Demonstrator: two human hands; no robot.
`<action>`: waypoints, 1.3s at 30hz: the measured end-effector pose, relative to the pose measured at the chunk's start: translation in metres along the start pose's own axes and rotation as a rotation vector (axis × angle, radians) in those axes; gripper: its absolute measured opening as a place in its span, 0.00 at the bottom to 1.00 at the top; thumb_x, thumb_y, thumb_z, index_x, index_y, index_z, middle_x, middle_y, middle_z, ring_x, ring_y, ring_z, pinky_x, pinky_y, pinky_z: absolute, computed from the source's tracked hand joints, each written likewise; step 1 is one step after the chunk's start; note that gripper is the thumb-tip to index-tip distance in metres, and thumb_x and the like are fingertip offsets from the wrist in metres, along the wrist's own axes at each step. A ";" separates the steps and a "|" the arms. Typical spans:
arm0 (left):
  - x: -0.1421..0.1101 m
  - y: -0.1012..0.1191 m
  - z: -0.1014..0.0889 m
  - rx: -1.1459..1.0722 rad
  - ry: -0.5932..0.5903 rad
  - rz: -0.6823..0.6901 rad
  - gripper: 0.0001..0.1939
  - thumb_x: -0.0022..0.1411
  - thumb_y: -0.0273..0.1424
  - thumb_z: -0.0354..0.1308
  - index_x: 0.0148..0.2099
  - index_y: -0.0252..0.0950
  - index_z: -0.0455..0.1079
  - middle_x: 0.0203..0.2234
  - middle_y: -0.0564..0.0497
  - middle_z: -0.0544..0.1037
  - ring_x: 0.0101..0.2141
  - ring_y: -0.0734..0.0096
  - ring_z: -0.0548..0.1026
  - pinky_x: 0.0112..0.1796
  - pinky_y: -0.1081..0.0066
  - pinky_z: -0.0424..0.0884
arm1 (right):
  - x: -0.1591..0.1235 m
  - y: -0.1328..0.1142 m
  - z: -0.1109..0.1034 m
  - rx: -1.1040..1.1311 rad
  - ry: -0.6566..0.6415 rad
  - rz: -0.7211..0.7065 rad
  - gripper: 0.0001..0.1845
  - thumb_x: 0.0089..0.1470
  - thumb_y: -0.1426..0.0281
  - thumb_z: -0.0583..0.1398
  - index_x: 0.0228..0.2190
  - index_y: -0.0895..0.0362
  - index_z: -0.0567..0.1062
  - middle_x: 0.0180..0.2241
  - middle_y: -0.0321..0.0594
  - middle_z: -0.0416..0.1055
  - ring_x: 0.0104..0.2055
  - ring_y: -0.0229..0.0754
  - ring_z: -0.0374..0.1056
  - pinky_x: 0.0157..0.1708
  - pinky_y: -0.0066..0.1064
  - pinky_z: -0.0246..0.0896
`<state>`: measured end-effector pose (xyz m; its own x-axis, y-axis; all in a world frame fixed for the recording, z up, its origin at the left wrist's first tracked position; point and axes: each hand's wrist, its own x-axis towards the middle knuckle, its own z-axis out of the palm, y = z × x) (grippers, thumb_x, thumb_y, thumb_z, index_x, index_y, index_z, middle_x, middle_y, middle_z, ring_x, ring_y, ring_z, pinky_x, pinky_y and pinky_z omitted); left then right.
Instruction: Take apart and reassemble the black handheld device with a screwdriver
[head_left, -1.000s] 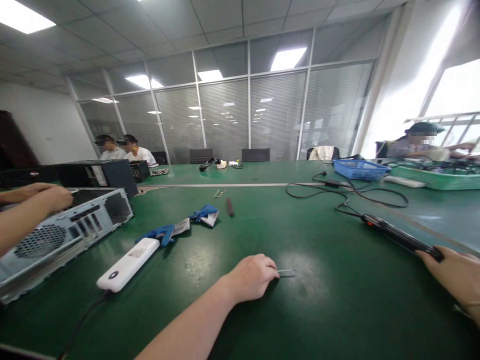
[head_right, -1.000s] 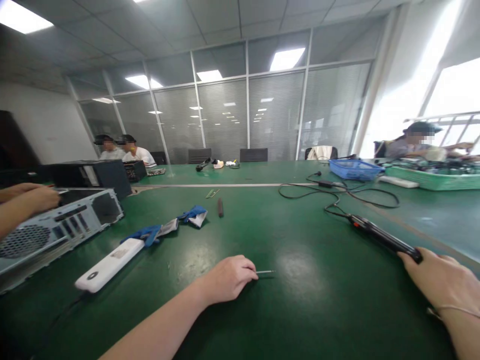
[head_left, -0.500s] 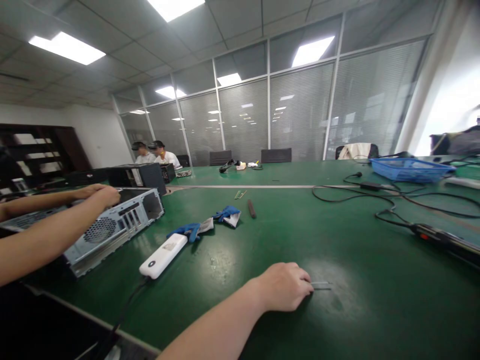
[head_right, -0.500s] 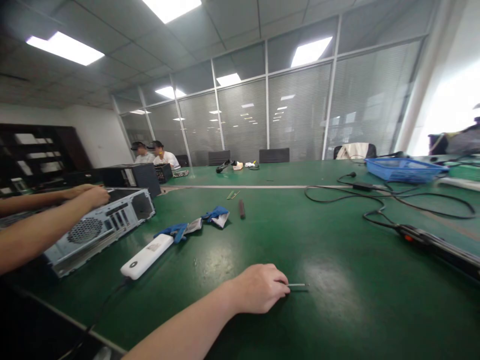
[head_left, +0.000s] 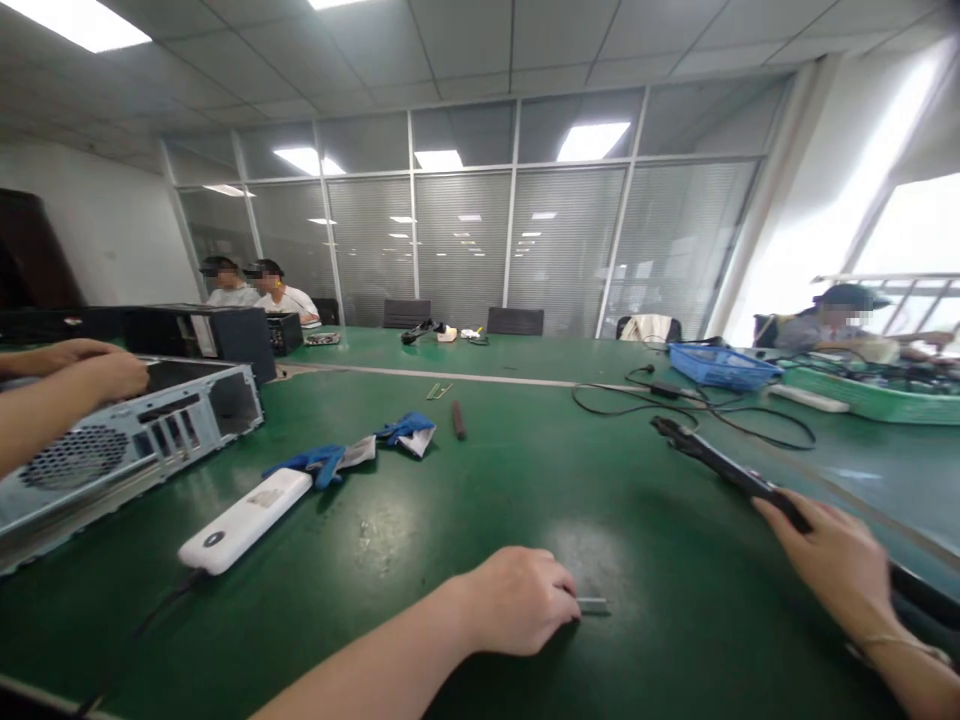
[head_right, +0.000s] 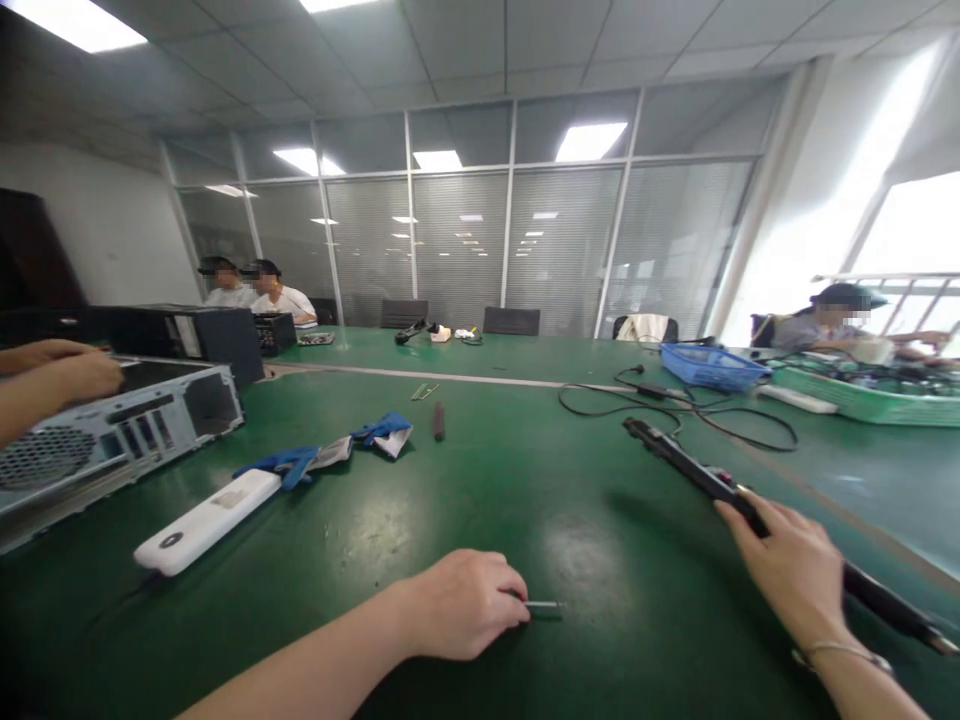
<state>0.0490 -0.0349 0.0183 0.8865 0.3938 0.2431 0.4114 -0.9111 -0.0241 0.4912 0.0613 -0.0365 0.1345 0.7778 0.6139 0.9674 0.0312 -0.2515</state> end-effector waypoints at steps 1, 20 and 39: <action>0.000 0.001 -0.002 -0.003 -0.002 0.000 0.10 0.66 0.29 0.53 0.43 0.37 0.75 0.40 0.50 0.80 0.35 0.67 0.75 0.34 0.72 0.70 | 0.000 -0.001 0.008 -0.037 0.014 -0.012 0.34 0.57 0.47 0.47 0.48 0.60 0.72 0.46 0.59 0.70 0.50 0.64 0.64 0.46 0.49 0.61; -0.002 0.005 -0.017 -0.063 -0.045 -0.062 0.13 0.66 0.27 0.52 0.52 0.37 0.70 0.42 0.46 0.78 0.40 0.64 0.75 0.40 0.69 0.72 | -0.006 -0.005 0.015 -0.347 -0.150 0.177 0.30 0.56 0.52 0.50 0.43 0.63 0.77 0.40 0.57 0.72 0.43 0.60 0.68 0.40 0.45 0.62; 0.022 0.056 0.007 0.185 0.061 0.082 0.13 0.70 0.29 0.49 0.55 0.32 0.63 0.38 0.46 0.75 0.36 0.65 0.72 0.35 0.68 0.66 | -0.007 -0.165 0.053 0.089 -0.272 -0.170 0.21 0.61 0.62 0.52 0.48 0.59 0.75 0.42 0.51 0.72 0.45 0.51 0.64 0.49 0.40 0.58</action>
<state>0.0934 -0.0763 0.0152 0.9063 0.3061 0.2916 0.3754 -0.8998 -0.2223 0.3197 0.0841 -0.0385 -0.1015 0.8954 0.4335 0.9469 0.2206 -0.2340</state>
